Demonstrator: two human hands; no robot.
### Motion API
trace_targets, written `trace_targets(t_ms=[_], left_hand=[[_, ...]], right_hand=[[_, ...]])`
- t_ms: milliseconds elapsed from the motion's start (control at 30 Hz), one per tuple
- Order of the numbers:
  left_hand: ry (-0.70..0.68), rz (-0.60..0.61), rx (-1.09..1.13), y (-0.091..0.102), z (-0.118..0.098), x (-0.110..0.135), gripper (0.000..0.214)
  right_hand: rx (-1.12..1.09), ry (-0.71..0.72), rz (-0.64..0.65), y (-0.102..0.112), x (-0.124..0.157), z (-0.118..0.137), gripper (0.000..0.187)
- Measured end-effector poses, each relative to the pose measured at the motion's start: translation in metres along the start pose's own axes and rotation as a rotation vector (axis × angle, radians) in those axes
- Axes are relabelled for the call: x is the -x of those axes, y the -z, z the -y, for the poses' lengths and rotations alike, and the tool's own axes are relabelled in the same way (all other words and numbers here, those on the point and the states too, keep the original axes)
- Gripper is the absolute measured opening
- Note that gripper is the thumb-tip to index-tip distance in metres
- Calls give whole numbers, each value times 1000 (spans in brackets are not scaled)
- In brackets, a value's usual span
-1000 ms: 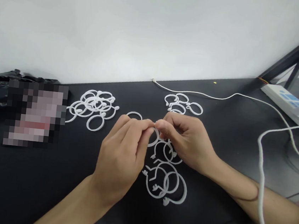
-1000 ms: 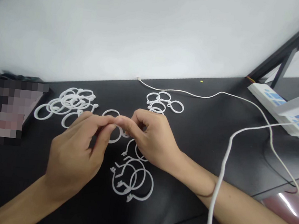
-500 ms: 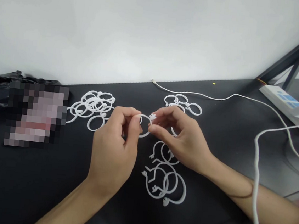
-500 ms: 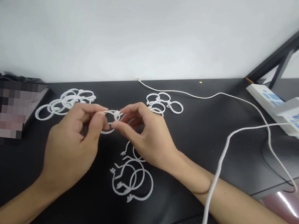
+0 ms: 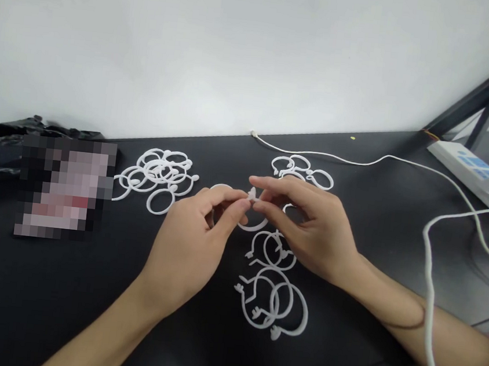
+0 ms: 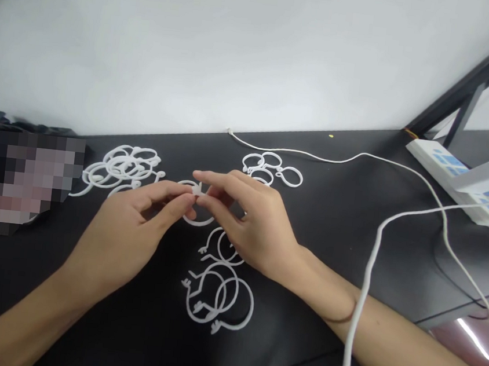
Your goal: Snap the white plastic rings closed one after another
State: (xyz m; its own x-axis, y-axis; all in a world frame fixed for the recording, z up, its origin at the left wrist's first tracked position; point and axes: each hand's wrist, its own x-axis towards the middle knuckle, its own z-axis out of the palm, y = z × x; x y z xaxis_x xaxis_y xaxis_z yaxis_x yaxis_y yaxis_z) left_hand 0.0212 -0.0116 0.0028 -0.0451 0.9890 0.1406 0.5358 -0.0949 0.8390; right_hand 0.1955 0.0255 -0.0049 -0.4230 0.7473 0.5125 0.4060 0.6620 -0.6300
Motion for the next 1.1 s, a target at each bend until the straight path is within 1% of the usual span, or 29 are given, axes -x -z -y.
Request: trace_targets(t_ms=[133, 267, 433, 700, 933, 1033, 1100], left_hand=[[28, -10, 40, -2, 0, 2, 23], [40, -33, 49, -1, 0, 2, 22], [-20, -38, 21, -1, 3, 1, 19], [-56, -32, -1, -1, 5, 1, 20], [-81, -33, -18, 0, 7, -1, 19], [-104, -65, -69, -1, 7, 0, 21], [-174, -100, -137, -2, 7, 2, 27]], right_hand=[[-8, -50, -44, -3, 1, 5, 19], [-30, -100, -70, -3, 0, 6, 19], [-62, -118, -44, -1, 0, 3, 19], [-80, -139, -13, 1, 0, 3, 19], [-226, -118, 57, 2, -1, 5, 20], [-263, -164, 58, 2, 0, 5, 17], [-254, -180, 40, 2, -1, 5, 15]])
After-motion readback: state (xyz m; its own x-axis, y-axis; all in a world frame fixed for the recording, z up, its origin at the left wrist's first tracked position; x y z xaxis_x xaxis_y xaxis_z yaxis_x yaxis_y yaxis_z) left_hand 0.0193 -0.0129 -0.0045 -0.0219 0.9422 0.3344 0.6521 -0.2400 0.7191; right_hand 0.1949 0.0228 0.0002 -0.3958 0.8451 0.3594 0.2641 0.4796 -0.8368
